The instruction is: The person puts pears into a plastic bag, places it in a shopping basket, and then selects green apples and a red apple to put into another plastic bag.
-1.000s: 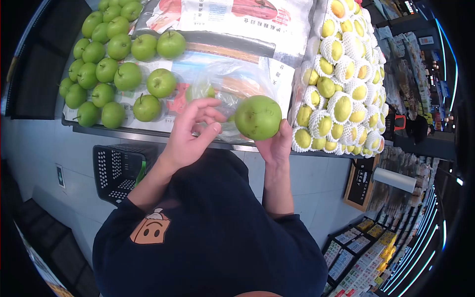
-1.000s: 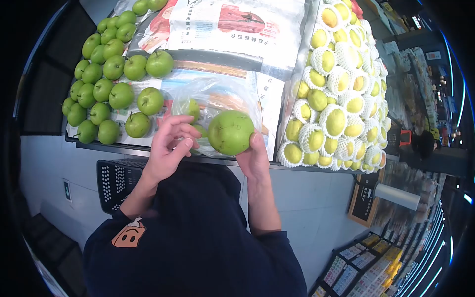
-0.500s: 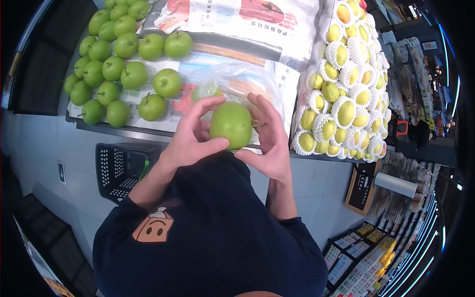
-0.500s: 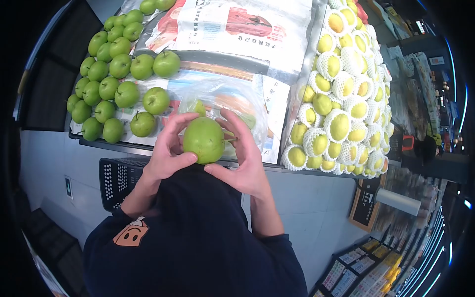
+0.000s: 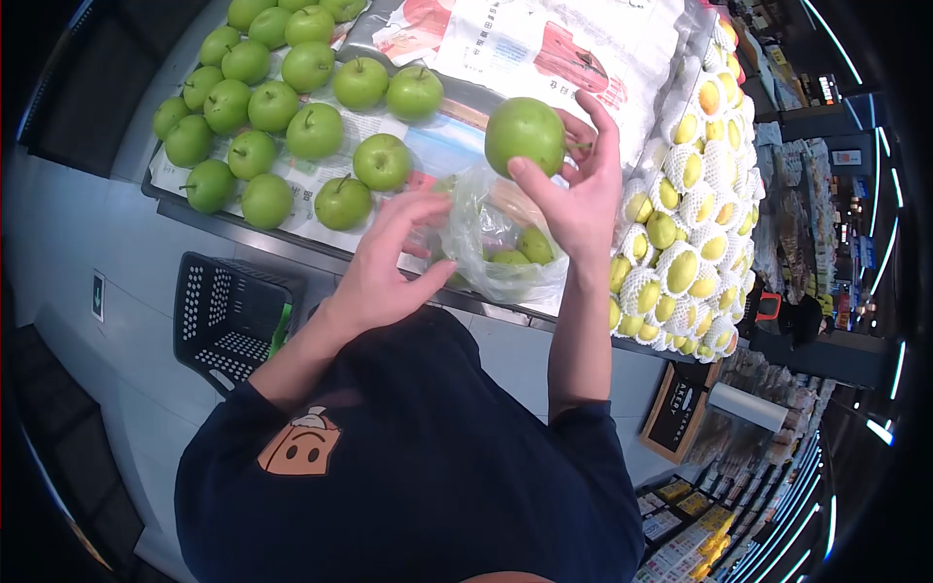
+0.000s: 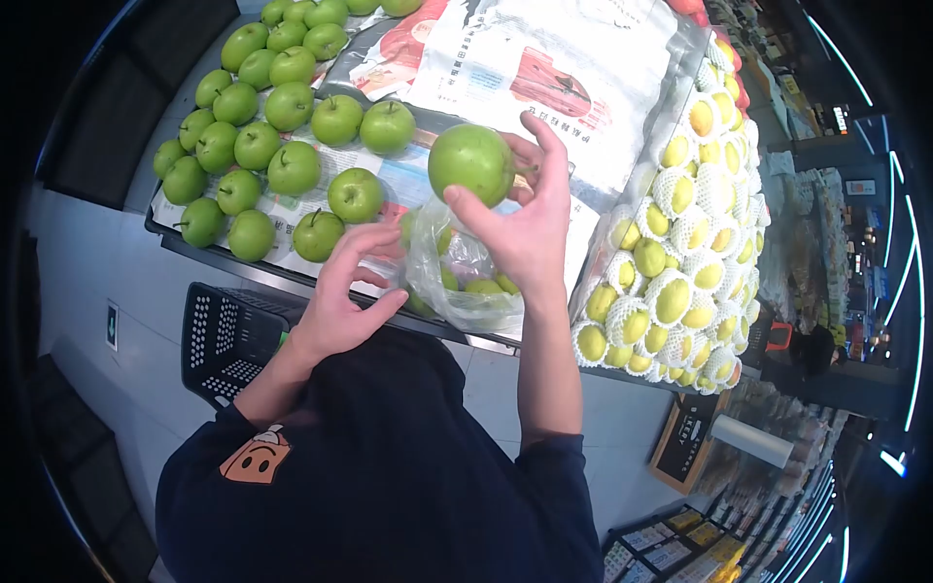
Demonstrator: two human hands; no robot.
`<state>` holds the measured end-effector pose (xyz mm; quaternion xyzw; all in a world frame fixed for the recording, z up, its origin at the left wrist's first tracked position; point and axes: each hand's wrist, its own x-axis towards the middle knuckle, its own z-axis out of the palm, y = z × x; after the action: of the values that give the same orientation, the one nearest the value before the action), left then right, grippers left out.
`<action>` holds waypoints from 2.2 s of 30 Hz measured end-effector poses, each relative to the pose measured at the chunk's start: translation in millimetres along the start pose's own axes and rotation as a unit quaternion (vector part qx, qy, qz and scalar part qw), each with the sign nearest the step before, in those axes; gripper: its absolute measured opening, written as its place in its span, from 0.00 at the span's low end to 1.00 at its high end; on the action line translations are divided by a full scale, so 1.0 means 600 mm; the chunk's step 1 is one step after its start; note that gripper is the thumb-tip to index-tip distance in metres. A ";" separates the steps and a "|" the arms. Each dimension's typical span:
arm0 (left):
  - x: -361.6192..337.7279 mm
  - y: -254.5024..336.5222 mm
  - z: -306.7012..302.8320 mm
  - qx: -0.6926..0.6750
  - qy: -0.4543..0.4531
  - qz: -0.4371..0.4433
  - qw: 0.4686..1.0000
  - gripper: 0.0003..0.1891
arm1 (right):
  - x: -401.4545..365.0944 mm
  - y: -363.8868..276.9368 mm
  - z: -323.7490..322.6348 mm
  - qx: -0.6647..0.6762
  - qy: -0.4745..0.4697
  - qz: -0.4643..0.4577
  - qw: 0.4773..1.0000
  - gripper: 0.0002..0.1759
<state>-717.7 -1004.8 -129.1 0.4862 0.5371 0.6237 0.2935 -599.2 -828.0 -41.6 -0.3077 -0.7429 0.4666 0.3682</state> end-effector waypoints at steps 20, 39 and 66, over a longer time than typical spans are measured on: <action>-0.064 -0.028 -0.090 -0.068 -0.110 -0.101 0.986 0.15 | 0.057 0.041 0.026 -0.254 -0.024 -0.010 0.967 0.13; -0.011 0.020 0.124 0.307 -0.087 -0.082 0.944 0.13 | -0.135 0.109 -0.116 -0.383 -0.386 0.011 0.839 0.40; 0.034 -0.046 0.230 0.352 0.000 -0.077 0.933 0.46 | -0.140 0.157 -0.200 -0.348 -0.379 -0.049 0.856 0.35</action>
<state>-602.2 -927.0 -156.4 0.5157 0.7578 0.3703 0.1506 -443.0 -804.2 -114.8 -0.1777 -0.9531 0.2398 -0.0503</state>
